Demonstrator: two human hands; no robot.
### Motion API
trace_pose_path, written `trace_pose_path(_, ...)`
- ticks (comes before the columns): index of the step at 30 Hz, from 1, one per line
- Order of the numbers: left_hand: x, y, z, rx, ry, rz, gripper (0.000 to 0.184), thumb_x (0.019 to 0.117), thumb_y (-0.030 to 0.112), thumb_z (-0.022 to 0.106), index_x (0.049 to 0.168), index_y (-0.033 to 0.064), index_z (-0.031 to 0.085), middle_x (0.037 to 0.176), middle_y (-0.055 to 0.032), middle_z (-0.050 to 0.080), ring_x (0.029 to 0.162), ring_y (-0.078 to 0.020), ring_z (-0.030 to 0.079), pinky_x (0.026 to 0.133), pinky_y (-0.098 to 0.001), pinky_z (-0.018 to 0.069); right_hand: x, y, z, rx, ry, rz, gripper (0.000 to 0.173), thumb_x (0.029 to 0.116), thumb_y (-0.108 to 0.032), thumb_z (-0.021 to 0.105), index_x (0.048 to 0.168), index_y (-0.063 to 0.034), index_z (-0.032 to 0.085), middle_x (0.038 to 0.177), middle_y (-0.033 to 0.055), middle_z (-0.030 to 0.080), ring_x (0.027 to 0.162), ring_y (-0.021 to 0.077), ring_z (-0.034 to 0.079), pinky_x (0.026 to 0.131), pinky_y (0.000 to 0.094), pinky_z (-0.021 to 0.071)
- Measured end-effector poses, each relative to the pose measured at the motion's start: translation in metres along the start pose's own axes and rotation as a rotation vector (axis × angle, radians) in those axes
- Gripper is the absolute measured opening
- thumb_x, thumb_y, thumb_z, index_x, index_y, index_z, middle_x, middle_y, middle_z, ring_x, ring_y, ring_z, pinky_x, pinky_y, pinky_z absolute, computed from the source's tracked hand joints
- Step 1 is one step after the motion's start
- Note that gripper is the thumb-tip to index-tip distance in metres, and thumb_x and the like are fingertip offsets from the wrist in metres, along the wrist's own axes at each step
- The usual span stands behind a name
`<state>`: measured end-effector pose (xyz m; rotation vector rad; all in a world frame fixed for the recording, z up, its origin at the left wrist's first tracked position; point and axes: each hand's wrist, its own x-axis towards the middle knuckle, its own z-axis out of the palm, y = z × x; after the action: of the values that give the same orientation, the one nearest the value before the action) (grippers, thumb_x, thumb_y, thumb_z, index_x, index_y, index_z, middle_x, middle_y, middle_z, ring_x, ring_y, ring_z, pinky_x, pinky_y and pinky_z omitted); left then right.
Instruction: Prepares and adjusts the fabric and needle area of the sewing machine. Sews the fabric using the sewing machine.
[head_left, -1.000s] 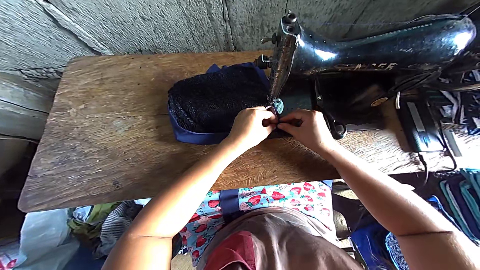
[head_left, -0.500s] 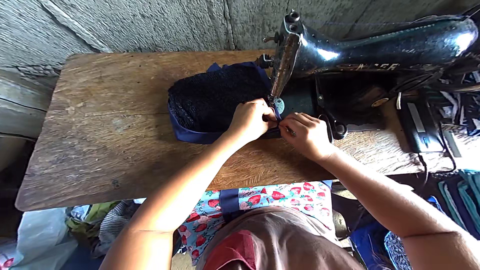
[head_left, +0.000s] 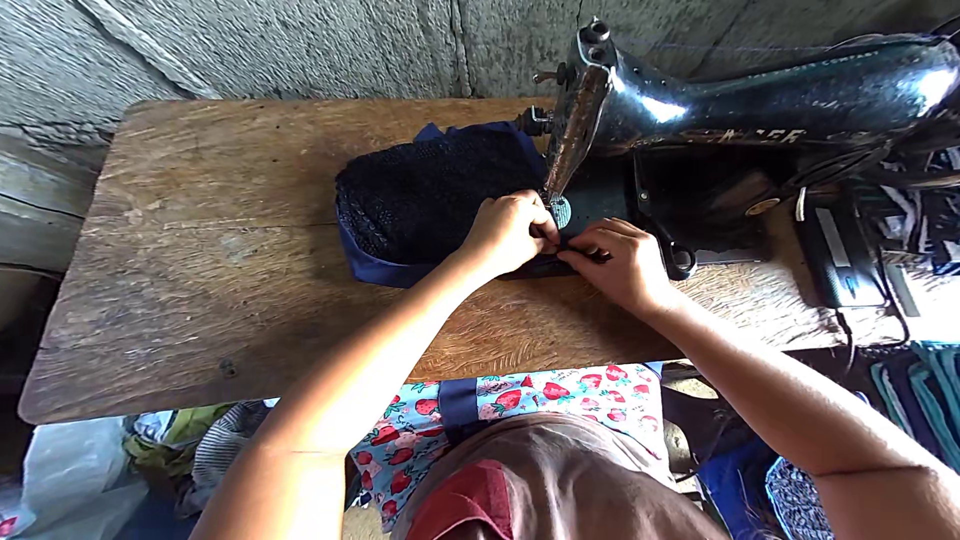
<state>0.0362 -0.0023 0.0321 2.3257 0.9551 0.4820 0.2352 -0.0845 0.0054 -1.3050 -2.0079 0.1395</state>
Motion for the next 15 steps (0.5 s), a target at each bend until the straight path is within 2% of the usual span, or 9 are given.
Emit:
trace_pose_path(5, -0.002, -0.001, 0.001, -0.011, 0.016, -0.001, 0.008, 0.0824, 0.014, 0.084, 0.09, 0.0116, 0.08, 0.104, -0.0083, 0.072, 0.1, -0.0237, 0.067, 0.088, -0.0538, 0.0469, -0.001, -0.005, 0.007, -0.036, 0.04, 0.012, 0.012, 0.0902, -0.015, 0.073, 0.088, -0.0041, 0.078, 0.092, 0.0109, 0.076, 0.084, 0.0244, 0.073, 0.073, 0.0383, 0.059)
trace_pose_path(11, -0.003, -0.005, 0.004, -0.031, 0.048, 0.038, 0.011, 0.0819, 0.016, 0.084, 0.091, 0.0119, 0.08, 0.101, -0.0055, 0.072, 0.094, -0.0208, 0.068, 0.084, -0.0519, 0.048, 0.0, -0.012, 0.008, -0.01, 0.01, 0.118, 0.009, 0.0873, -0.011, 0.07, 0.088, -0.003, 0.074, 0.085, 0.0105, 0.073, 0.076, 0.0215, 0.071, 0.068, 0.0366, 0.0577)
trace_pose_path(15, -0.004, -0.005, 0.007, -0.025, 0.07, 0.053, 0.015, 0.0819, 0.016, 0.084, 0.096, 0.0138, 0.08, 0.103, -0.0054, 0.072, 0.095, -0.0218, 0.068, 0.084, -0.0535, 0.0474, -0.001, -0.011, 0.01, -0.109, 0.046, -0.036, 0.007, 0.0852, -0.007, 0.069, 0.084, -0.0003, 0.071, 0.083, 0.0147, 0.073, 0.076, 0.0282, 0.072, 0.065, 0.0405, 0.0581)
